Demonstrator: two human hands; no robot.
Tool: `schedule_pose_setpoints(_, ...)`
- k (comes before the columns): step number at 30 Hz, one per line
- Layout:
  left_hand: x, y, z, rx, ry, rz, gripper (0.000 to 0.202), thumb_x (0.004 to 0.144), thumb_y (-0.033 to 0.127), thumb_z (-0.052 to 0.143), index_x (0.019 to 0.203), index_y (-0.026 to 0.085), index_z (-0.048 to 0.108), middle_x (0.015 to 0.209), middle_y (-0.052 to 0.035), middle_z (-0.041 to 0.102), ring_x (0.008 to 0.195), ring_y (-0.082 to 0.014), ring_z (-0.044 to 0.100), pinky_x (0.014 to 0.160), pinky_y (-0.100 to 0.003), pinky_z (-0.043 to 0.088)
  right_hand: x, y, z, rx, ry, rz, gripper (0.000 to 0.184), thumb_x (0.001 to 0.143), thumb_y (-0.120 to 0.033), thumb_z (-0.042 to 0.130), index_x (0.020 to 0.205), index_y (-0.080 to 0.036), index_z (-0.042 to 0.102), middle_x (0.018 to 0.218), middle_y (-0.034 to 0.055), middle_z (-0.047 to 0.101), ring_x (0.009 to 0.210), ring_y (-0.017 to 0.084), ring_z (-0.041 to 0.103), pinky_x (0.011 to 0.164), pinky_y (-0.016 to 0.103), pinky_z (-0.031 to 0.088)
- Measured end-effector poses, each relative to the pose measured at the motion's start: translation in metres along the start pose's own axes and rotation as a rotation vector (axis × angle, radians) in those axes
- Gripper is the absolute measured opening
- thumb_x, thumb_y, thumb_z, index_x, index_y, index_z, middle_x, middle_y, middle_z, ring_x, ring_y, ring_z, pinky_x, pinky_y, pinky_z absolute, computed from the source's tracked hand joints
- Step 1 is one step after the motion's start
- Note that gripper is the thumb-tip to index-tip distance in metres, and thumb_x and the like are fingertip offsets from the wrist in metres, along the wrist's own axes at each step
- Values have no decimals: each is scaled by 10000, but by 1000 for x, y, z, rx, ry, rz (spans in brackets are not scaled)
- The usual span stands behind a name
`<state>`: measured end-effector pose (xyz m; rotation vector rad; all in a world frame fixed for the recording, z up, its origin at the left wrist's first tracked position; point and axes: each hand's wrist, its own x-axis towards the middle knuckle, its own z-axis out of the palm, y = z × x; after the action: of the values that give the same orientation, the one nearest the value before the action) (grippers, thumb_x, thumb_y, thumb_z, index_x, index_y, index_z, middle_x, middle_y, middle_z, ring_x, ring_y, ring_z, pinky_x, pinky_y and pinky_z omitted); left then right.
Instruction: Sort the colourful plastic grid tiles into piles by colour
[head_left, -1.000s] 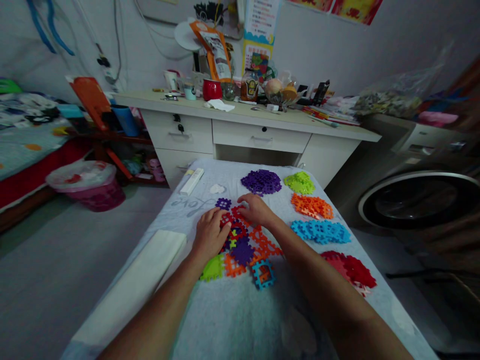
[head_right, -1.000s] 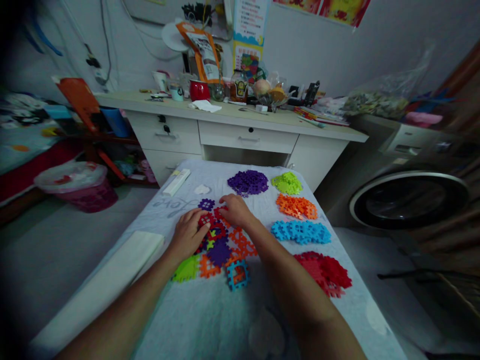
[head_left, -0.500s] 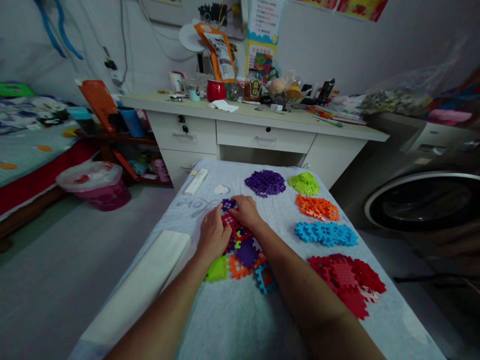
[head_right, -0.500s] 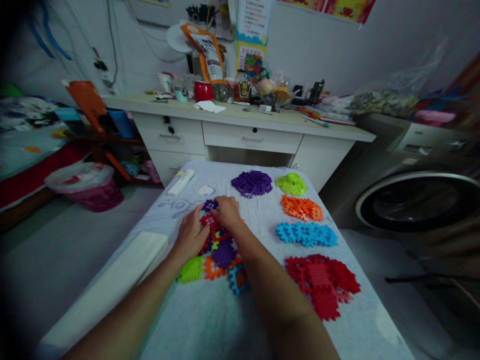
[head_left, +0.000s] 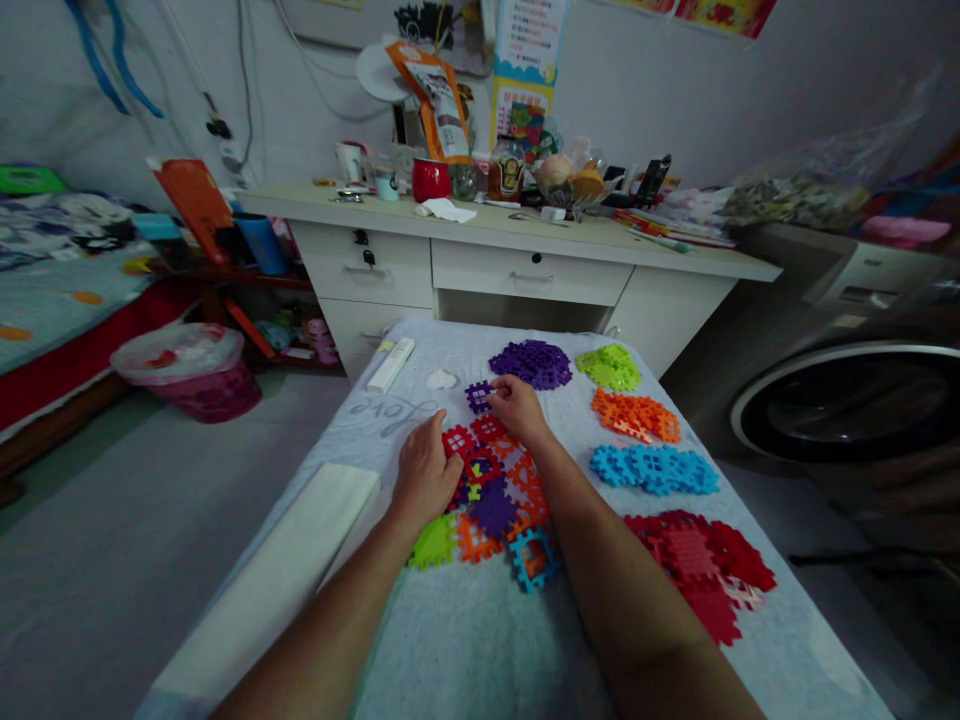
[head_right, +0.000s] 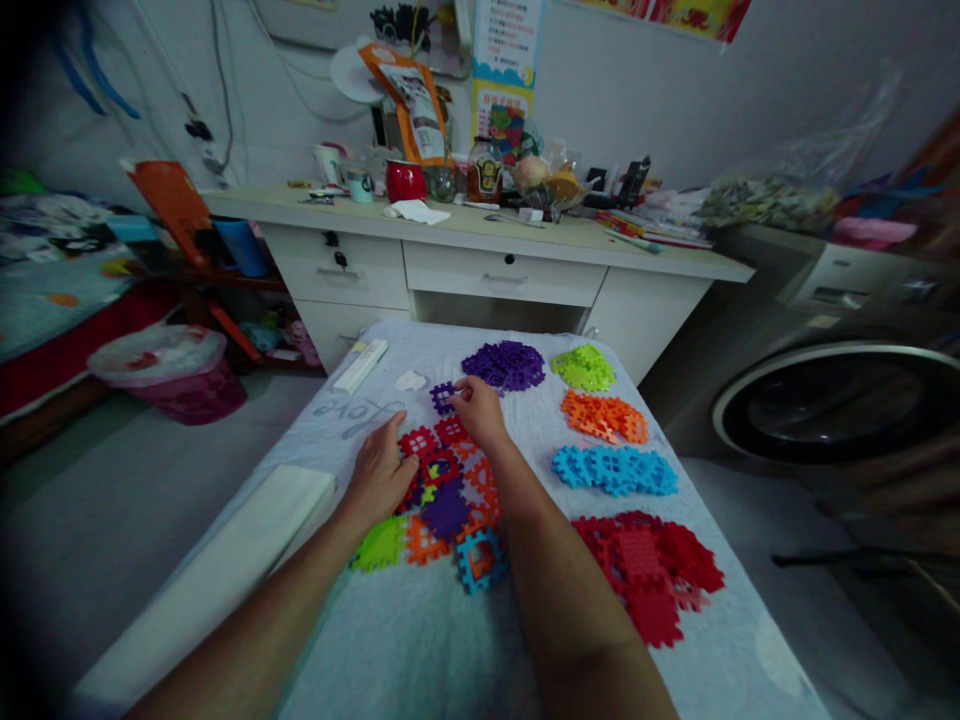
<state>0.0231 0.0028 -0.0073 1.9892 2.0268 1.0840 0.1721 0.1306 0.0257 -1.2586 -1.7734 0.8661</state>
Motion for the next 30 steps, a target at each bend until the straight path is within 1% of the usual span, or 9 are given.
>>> schedule_pose_setpoints(5, -1, 0, 1, 1, -1, -2, 603, 785, 183, 488, 1374, 86, 401, 1341, -212, 536, 1270, -330, 495, 1092, -519, 372, 13, 15, -22, 422, 221, 214, 157, 694, -209, 615, 838, -184, 558, 604, -74, 540, 484, 94, 531, 448, 190, 376)
schedule_pose_setpoints(9, -1, 0, 1, -11, 0, -3, 603, 784, 186, 490, 1379, 132, 410, 1345, -181, 546, 1273, -320, 501, 1094, -521, 369, 18, 21, -29, 635, 389, 332, 200, 702, -170, 634, 860, -187, 513, 615, -72, 554, 486, 96, 602, 422, 160, 406)
schedule_pose_setpoints(13, -1, 0, 1, -9, -8, -1, 591, 792, 195, 487, 1375, 135, 418, 1351, -177, 544, 1276, -320, 498, 1093, -516, 368, 22, 26, -28, 721, 438, 392, 237, 705, -119, 639, 869, -191, 485, 609, -80, 542, 505, 102, 634, 452, 161, 469)
schedule_pose_setpoints(18, -1, 0, 0, 0, -22, -10, 586, 792, 194, 479, 1370, 116, 422, 1349, -186, 542, 1275, -323, 493, 1095, -516, 364, 25, 28, -28, 757, 465, 372, 260, 695, -80, 608, 904, -186, 495, 685, -54, 556, 628, 112, 673, 566, 195, 546)
schedule_pose_setpoints(22, 0, 2, -1, 0, -27, -11, 583, 793, 192, 475, 1368, 107, 427, 1357, -192, 535, 1282, -321, 486, 1099, -515, 358, 26, 30, -30, 652, 468, 359, 239, 693, -104, 582, 914, -180, 533, 800, -12, 584, 746, 132, 676, 643, 232, 563)
schedule_pose_setpoints(24, 0, 3, -2, 0, -30, -10, 578, 794, 190, 472, 1363, 98, 434, 1357, -196, 536, 1279, -320, 488, 1094, -514, 363, 26, 31, -32, 492, 447, 336, 243, 691, -132, 580, 930, -176, 567, 861, 13, 615, 794, 150, 666, 684, 260, 563)
schedule_pose_setpoints(27, 0, 5, -3, 13, -46, -10, 563, 795, 190, 472, 1350, 95, 454, 1345, -186, 553, 1265, -316, 494, 1092, -508, 363, 24, 29, -36, 164, 402, 230, 271, 701, -152, 552, 958, -162, 634, 932, 51, 665, 869, 178, 650, 784, 297, 540)
schedule_pose_setpoints(28, 0, 5, -4, 20, -54, -11, 555, 797, 190, 471, 1345, 100, 464, 1334, -178, 564, 1257, -314, 497, 1089, -506, 364, 23, 26, -38, 60, 359, 187, 280, 708, -149, 535, 960, -157, 656, 936, 58, 679, 879, 182, 647, 809, 301, 526)
schedule_pose_setpoints(30, 0, 6, -5, 32, -71, -8, 539, 802, 188, 468, 1335, 110, 482, 1309, -162, 587, 1239, -309, 504, 1082, -504, 368, 19, 18, -39, -115, 182, 105, 284, 731, -146, 521, 961, -150, 688, 912, 59, 697, 859, 183, 644, 813, 298, 505)
